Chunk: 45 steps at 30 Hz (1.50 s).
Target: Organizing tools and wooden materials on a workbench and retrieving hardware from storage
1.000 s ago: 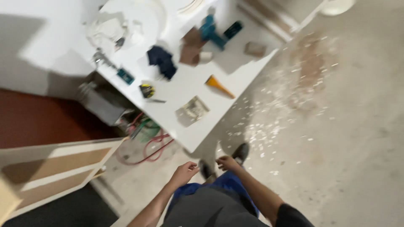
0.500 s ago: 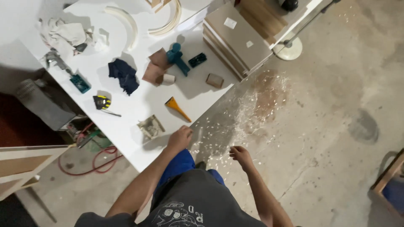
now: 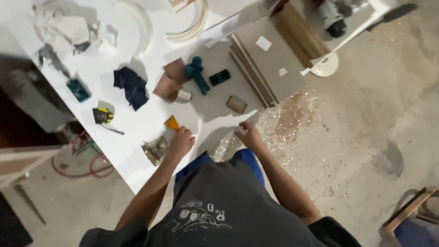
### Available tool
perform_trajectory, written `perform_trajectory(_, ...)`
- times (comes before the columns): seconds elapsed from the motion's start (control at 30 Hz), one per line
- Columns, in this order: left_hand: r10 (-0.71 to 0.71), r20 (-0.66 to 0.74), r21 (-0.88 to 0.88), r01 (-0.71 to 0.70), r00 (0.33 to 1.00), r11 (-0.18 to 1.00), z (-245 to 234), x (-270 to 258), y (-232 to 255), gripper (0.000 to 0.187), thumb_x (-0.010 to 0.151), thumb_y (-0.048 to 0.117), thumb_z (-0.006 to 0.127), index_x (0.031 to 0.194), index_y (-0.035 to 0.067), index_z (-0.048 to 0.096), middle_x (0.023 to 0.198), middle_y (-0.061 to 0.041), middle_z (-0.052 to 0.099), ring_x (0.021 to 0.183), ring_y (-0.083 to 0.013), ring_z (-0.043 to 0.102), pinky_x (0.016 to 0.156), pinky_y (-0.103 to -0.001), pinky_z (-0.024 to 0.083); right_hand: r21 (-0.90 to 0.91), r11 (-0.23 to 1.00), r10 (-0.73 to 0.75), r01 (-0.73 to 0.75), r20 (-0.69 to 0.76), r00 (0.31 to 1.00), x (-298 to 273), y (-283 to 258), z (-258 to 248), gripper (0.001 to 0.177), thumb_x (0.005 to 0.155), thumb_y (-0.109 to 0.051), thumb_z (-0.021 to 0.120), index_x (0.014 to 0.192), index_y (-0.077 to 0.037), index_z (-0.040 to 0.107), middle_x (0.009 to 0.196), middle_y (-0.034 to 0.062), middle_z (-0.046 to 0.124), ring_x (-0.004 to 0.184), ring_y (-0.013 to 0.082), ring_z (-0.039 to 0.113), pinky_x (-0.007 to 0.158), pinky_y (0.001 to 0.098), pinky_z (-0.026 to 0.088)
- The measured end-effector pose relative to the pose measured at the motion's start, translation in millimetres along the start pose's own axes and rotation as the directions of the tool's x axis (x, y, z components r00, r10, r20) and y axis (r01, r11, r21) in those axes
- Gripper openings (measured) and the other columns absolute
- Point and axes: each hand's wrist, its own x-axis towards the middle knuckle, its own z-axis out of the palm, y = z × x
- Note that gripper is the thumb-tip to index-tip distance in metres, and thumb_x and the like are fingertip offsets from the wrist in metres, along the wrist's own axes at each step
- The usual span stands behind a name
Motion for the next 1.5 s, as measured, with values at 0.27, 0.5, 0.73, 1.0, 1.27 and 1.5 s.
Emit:
perform_trajectory(0.27,-0.229,0.015,0.023,0.228,0.973,0.973,-25.4,-17.5,-15.0,0.032,0.099,0.035,0.059,0.115,0.01,0.071,0.114,-0.009,0.064,0.105,-0.0339,0.071,0.086,-0.048,0.061,-0.43,0.848,-0.358,0.309,-0.035,0.933,113.6,29.5,12.1,0.057,0.064,-0.034,0.092,0.106,-0.01,0.06,0.114,0.0149,0.058,0.106,0.0402,0.066,0.092,0.0491,0.055)
perform_trajectory(0.5,-0.283,-0.408,-0.372,0.124,0.868,0.92,22.2,4.4,32.5,0.022,0.092,0.031,0.073,0.104,0.014,0.072,0.097,-0.011,0.073,0.072,-0.034,0.074,0.064,-0.043,0.06,-0.067,0.97,-0.209,0.234,0.263,0.942,158.8,48.0,-4.3,0.042,0.074,-0.036,0.082,0.098,-0.008,0.06,0.097,0.0166,0.059,0.095,0.0436,0.065,0.081,0.0525,0.053)
perform_trajectory(0.73,-0.426,0.089,-0.991,0.122,0.9,0.049,-70.2,27.0,222.4,0.095,0.088,0.041,0.083,0.151,-0.012,0.034,0.144,-0.043,0.046,0.132,-0.0565,0.05,0.103,-0.06,0.049,0.468,0.877,-0.252,-0.111,0.645,0.721,124.3,-15.7,-55.5,0.03,0.084,-0.015,0.086,0.102,-0.003,0.066,0.105,0.0192,0.072,0.106,0.0322,0.071,0.093,0.041,0.056)
perform_trajectory(1.0,-0.64,0.214,-0.966,0.063,0.738,-0.25,-48.1,7.5,206.2,0.066,0.086,0.039,0.085,0.129,-0.002,0.058,0.105,-0.024,0.068,0.092,-0.0344,0.072,0.08,-0.047,0.062,0.189,0.883,-0.427,0.431,0.705,0.566,122.8,-80.9,-99.7,0.036,0.09,-0.029,0.08,0.115,-0.007,0.069,0.108,0.0206,0.072,0.099,0.0355,0.075,0.079,0.0396,0.064)
perform_trajectory(1.27,-0.736,0.141,-0.956,-0.103,0.662,-0.276,-30.8,-58.8,129.0,0.058,0.088,0.03,0.083,0.122,-0.005,0.052,0.09,-0.016,0.058,0.08,-0.0301,0.07,0.068,-0.036,0.063,-0.243,0.784,-0.381,0.571,0.538,0.752,246.4,-110.8,51.2,0.045,0.094,-0.038,0.065,0.119,-0.001,0.06,0.11,0.0269,0.069,0.109,0.0432,0.069,0.093,0.0519,0.055)
perform_trajectory(1.5,-0.772,0.115,-0.895,-0.271,0.625,-0.353,-18.9,-118.4,81.2,0.04,0.092,0.025,0.077,0.111,-0.001,0.053,0.073,-0.009,0.052,0.061,-0.0208,0.062,0.05,-0.03,0.053,-0.448,0.743,-0.329,0.497,0.402,0.855,287.8,-90.5,110.4,0.059,0.083,-0.051,0.071,0.111,0.0,0.06,0.109,0.0216,0.069,0.105,0.0441,0.071,0.093,0.0531,0.056)
